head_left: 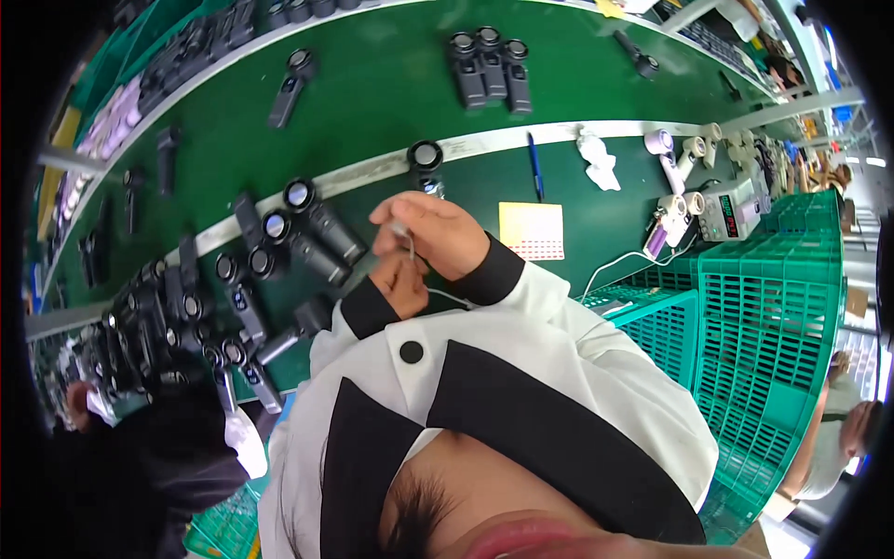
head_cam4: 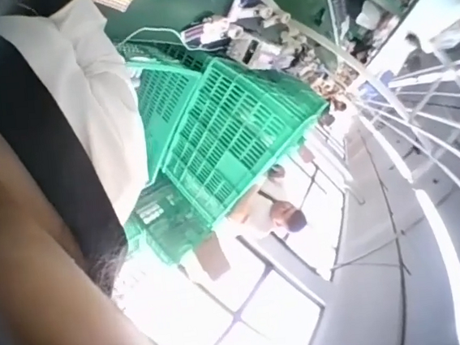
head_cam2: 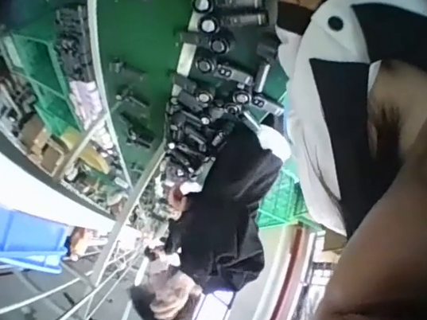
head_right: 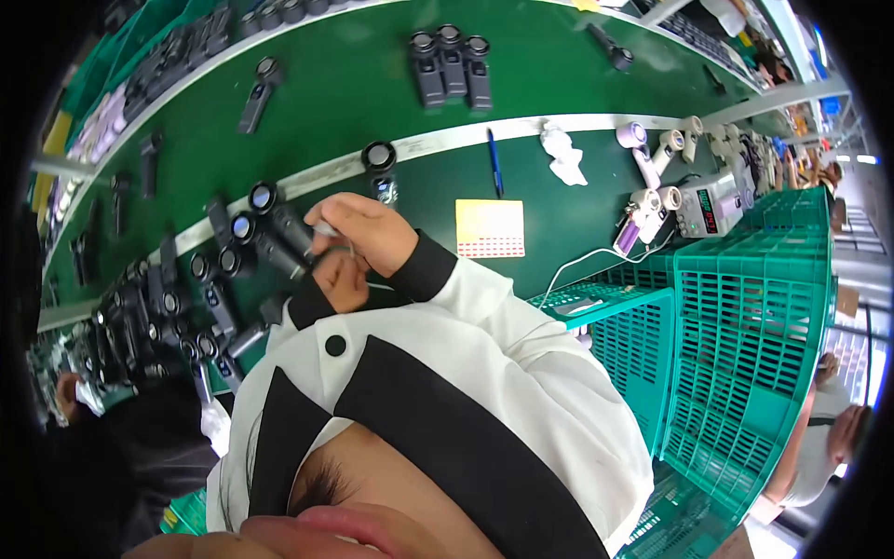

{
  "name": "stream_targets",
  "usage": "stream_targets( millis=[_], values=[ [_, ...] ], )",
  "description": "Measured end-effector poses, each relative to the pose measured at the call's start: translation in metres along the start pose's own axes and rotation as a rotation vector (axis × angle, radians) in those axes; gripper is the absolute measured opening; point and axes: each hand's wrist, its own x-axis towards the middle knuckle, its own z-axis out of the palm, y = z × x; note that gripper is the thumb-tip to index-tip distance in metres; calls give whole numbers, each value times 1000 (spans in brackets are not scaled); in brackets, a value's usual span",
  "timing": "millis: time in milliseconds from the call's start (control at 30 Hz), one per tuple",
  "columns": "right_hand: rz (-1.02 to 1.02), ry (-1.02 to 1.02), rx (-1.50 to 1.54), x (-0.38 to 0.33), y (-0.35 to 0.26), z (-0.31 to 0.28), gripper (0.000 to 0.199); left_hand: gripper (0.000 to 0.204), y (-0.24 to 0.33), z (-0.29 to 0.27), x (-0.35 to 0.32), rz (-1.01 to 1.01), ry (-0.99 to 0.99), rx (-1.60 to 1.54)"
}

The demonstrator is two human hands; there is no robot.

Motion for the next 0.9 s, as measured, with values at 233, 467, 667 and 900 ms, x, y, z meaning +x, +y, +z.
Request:
stream_targets(
  millis=[233, 467, 667, 900],
  values=[
    [-98, 113, 171, -8, -13, -43, 30, 11, -5, 25, 20, -518, -195, -309],
    [-231, 442, 164, 3, -13, -79, 20, 10, -14, 29, 70, -437, -110, -438],
    [22, 906, 131, 22, -46, -121, 17, 14, -36, 27, 101, -73, 311, 508],
    [81, 910, -255, 48, -32, -156, 18, 21, -55, -4, 117, 259, 195, 855]
  ],
)
